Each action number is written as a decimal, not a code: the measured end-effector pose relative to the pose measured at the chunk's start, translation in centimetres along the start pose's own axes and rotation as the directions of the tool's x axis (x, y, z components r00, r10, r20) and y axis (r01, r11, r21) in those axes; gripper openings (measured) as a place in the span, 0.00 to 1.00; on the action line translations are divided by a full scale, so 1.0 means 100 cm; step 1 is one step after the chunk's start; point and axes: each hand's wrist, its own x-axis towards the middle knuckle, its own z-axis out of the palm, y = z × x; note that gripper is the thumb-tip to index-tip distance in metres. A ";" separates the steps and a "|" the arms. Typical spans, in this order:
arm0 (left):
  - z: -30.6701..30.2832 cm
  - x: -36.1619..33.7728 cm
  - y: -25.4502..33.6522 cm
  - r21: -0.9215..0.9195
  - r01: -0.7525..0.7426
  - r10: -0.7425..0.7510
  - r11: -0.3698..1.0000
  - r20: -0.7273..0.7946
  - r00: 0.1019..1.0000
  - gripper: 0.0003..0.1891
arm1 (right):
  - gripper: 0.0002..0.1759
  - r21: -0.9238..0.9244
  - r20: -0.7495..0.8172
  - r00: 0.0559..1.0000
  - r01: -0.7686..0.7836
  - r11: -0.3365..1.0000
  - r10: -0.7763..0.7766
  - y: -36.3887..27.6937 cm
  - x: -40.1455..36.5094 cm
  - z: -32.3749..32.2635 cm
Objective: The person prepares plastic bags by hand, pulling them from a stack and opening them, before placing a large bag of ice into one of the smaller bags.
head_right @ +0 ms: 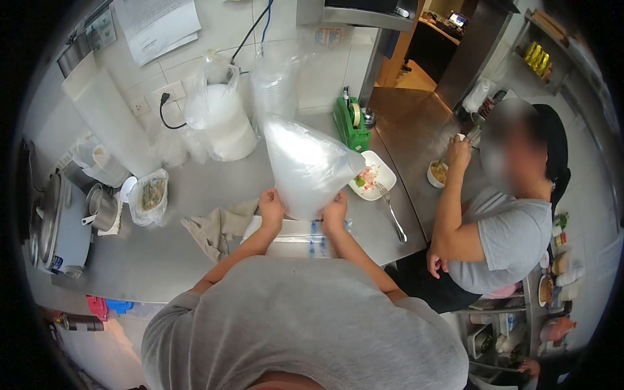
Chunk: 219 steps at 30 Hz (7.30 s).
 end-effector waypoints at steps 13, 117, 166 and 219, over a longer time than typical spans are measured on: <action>-0.015 0.039 0.054 0.173 -0.200 0.127 0.964 0.359 0.925 0.23 | 0.16 -0.350 0.173 0.976 -0.061 0.935 0.128 -0.031 0.058 -0.001; -0.102 -0.058 0.136 0.190 -0.213 -0.001 0.958 0.747 0.664 0.10 | 0.16 -0.549 0.767 0.636 0.721 0.423 -0.088 -0.099 -0.100 -0.020; -0.111 -0.068 0.202 -0.126 -0.014 0.096 0.992 0.677 0.730 0.04 | 0.03 -0.055 0.593 0.694 0.542 0.839 -0.409 -0.189 -0.109 -0.021; 0.007 0.068 0.084 -0.148 0.133 -0.055 0.980 0.442 0.895 0.13 | 0.15 0.255 0.844 0.488 -0.730 0.634 0.222 -0.099 0.091 0.012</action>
